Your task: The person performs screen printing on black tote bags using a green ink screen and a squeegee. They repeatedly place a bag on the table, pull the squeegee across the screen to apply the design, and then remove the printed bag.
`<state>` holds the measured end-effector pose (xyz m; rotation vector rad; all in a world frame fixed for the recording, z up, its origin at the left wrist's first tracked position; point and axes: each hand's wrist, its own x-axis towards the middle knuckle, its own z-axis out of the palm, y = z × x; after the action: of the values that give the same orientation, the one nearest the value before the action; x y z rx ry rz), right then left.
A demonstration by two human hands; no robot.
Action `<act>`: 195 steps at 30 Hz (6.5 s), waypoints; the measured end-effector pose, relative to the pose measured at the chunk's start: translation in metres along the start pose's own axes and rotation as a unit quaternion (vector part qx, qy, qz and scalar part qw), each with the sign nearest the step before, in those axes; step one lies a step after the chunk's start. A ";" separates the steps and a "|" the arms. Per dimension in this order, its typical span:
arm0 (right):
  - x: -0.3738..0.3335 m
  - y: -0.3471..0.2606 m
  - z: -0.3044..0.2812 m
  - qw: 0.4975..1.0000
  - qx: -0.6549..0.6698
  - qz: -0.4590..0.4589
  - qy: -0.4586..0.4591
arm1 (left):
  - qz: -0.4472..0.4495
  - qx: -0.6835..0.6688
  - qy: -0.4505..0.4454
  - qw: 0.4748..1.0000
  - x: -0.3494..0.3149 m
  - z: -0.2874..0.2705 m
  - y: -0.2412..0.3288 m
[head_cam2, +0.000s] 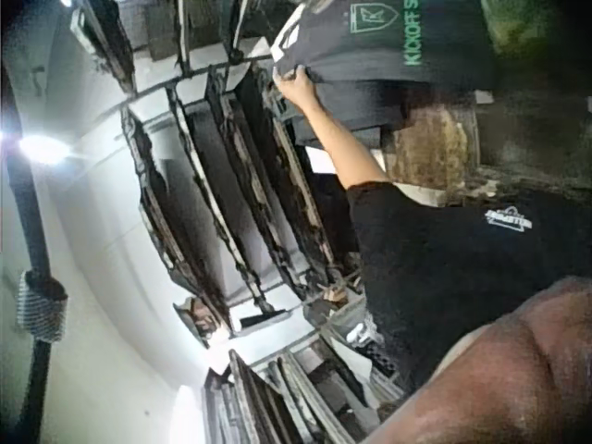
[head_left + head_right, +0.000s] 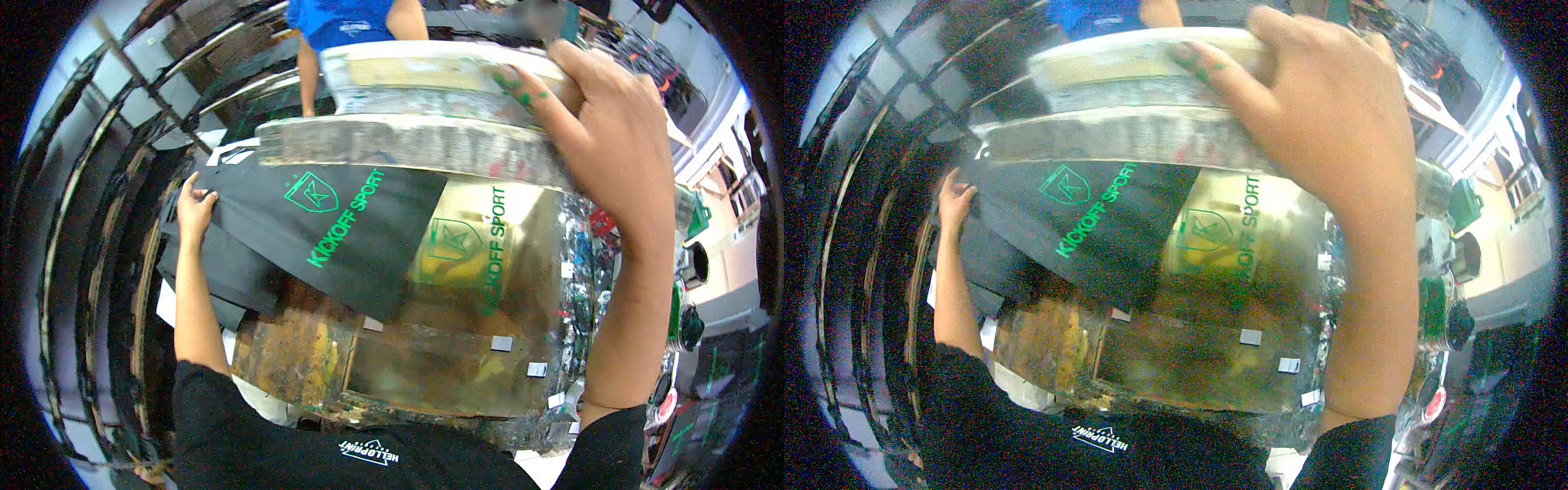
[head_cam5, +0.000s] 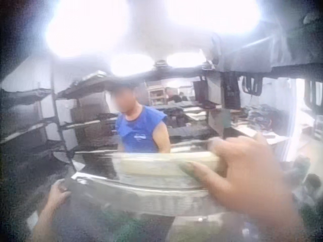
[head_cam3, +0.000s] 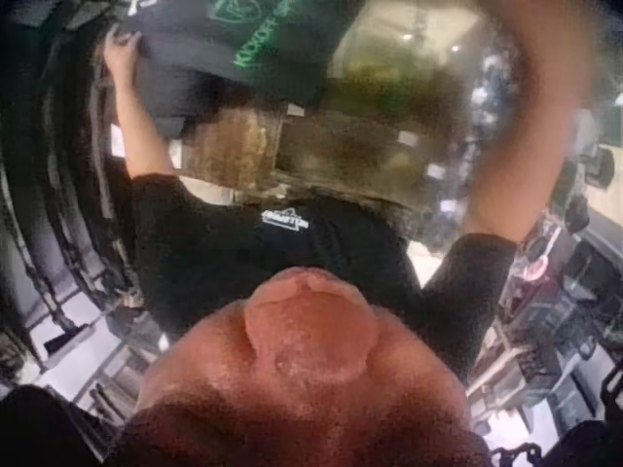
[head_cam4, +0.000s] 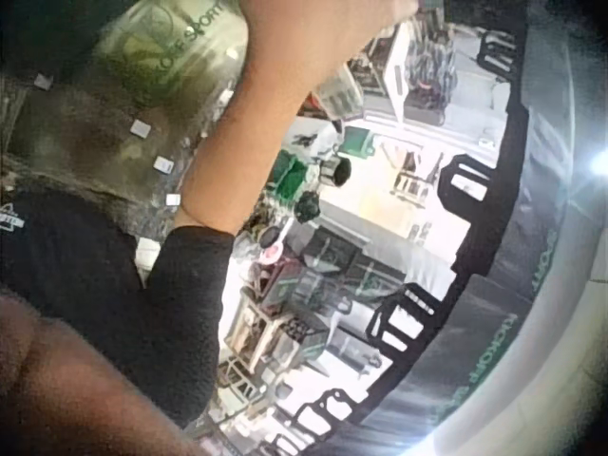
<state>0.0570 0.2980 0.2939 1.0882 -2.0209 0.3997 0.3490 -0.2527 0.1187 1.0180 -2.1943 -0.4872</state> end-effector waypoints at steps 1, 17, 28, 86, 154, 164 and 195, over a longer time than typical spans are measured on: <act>0.001 -0.001 -0.001 1.000 0.008 0.003 -0.010 | 0.006 0.061 0.056 0.997 0.004 -0.003 -0.029; -0.008 -0.006 -0.009 0.993 -0.030 0.061 -0.091 | 0.166 0.169 -0.095 0.967 -0.211 -0.011 -0.049; -0.022 0.006 -0.004 0.987 -0.061 0.079 -0.127 | 0.131 0.249 -0.162 0.946 -0.221 0.008 -0.073; -0.012 0.000 0.000 0.998 -0.020 0.020 -0.063 | 0.205 -0.257 -0.284 0.901 -0.316 0.164 0.291; -0.068 0.073 0.288 0.954 -0.018 0.061 -0.294 | 0.194 -0.034 -0.168 0.966 -0.255 0.100 0.131; -0.108 0.051 0.304 0.981 -0.036 0.026 -0.186 | 0.389 0.132 -0.190 0.892 -0.056 0.299 0.301; -0.271 -0.091 0.061 0.958 0.007 0.037 -0.285 | 0.414 -0.037 -0.081 0.906 -0.315 0.142 0.215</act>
<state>0.1873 0.3610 0.0398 1.2399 -2.5700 0.1406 0.2862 0.1349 0.0117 -0.0583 -2.4705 -0.2471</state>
